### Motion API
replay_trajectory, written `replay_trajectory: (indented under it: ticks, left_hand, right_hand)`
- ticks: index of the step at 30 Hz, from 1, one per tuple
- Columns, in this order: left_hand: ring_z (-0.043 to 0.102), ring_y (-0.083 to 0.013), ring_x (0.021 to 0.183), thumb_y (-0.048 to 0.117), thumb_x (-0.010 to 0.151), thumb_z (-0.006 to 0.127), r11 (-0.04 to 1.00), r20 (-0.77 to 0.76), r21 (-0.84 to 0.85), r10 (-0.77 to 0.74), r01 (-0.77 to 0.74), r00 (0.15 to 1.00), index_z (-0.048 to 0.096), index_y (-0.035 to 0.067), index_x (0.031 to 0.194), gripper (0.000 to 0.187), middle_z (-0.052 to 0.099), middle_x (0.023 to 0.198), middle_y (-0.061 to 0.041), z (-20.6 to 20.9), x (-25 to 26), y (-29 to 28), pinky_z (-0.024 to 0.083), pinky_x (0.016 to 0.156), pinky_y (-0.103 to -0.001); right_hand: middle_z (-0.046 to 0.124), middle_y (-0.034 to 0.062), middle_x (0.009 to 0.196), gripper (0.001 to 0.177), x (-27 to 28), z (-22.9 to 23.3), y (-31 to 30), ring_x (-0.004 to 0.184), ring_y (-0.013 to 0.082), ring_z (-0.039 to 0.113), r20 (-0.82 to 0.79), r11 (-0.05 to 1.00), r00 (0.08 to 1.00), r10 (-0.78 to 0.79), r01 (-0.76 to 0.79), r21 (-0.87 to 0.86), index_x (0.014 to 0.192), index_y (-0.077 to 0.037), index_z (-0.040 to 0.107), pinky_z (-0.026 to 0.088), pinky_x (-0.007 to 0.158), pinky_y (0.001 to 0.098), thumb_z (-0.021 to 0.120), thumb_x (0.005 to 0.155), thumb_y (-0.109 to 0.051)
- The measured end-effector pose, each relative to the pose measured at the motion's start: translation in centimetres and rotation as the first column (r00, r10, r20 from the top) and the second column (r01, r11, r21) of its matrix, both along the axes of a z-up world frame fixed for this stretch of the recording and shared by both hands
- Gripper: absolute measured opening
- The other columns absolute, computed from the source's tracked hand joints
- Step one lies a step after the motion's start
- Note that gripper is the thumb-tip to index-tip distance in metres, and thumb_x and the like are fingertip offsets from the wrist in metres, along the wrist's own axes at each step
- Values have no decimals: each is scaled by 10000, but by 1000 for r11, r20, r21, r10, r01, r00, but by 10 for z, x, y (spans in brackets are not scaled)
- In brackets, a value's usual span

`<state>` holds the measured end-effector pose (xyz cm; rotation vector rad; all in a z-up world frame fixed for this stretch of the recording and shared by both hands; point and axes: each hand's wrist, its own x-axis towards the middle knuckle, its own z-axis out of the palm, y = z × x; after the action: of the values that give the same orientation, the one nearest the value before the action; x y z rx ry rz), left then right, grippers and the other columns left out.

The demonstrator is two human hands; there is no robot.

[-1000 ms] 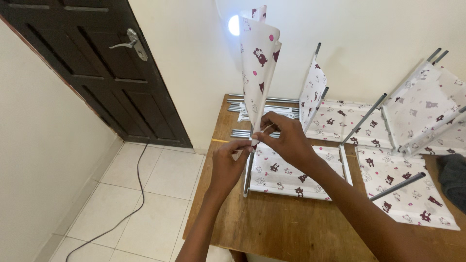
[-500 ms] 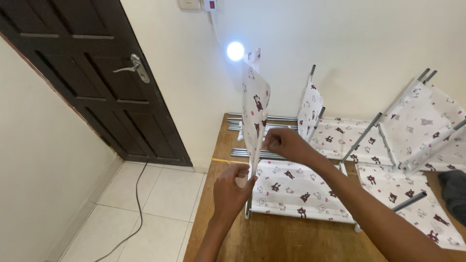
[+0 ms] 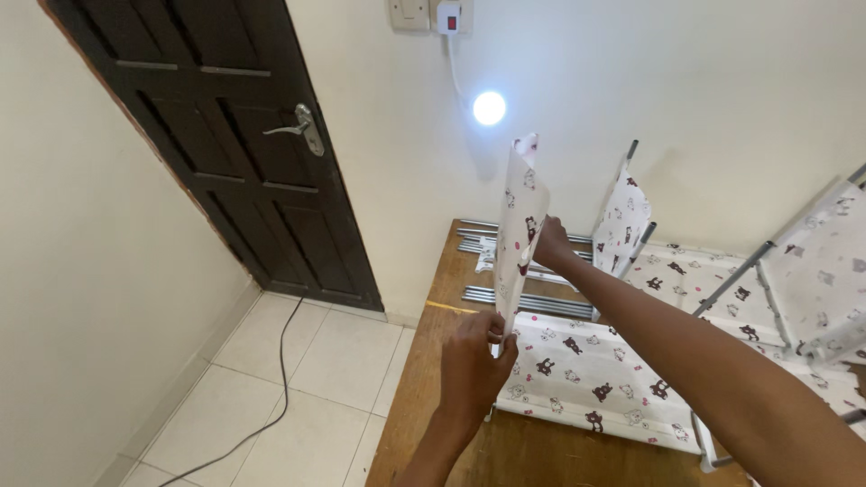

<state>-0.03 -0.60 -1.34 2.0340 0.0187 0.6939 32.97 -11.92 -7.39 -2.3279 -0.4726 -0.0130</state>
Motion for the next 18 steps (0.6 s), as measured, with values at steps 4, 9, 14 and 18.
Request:
replay_trajectory:
  ticks: [4, 9, 14, 18]
  left_hand:
    - [741, -233, 787, 100, 813, 782, 1000, -59, 29, -1, 3, 998, 662, 27, 921, 177, 729, 927, -107, -15, -7, -1, 589, 684, -366]
    - [722, -244, 747, 183, 790, 835, 1000, -104, 6, -1, 2, 995, 646, 30, 978, 307, 708, 907, -118, -8, -11, -1, 568, 643, -375]
    - [735, -203, 780, 171, 857, 786, 999, 55, -36, -13, 15, 998, 643, 49, 1001, 237, 704, 908, -84, 3, 4, -6, 563, 626, -362]
    - [728, -196, 752, 168, 882, 765, 999, 50, 17, 37, -37, 998, 635, 59, 934, 178, 708, 855, -62, -6, 4, -7, 561, 636, -366]
  right_hand:
    - [741, 176, 975, 321, 14, -30, -5, 901, 338, 720, 262, 963, 947, 186, -123, -240, 1101, -26, 712, 594, 784, 433, 805, 830, -172]
    - [714, 118, 1024, 283, 27, -34, -8, 879, 237, 726, -52, 814, 953, 298, -225, 536, 1177, -7, 614, 622, 769, 376, 670, 927, -127]
    - [698, 120, 997, 244, 8, -2, -5, 875, 196, 686, 159, 800, 966, 203, -257, 542, 1157, -16, 575, 607, 748, 354, 672, 948, -98]
    - [749, 133, 908, 136, -17, 20, -5, 848, 263, 746, 259, 982, 959, 118, -152, 112, 963, -28, 676, 573, 741, 387, 687, 925, -158]
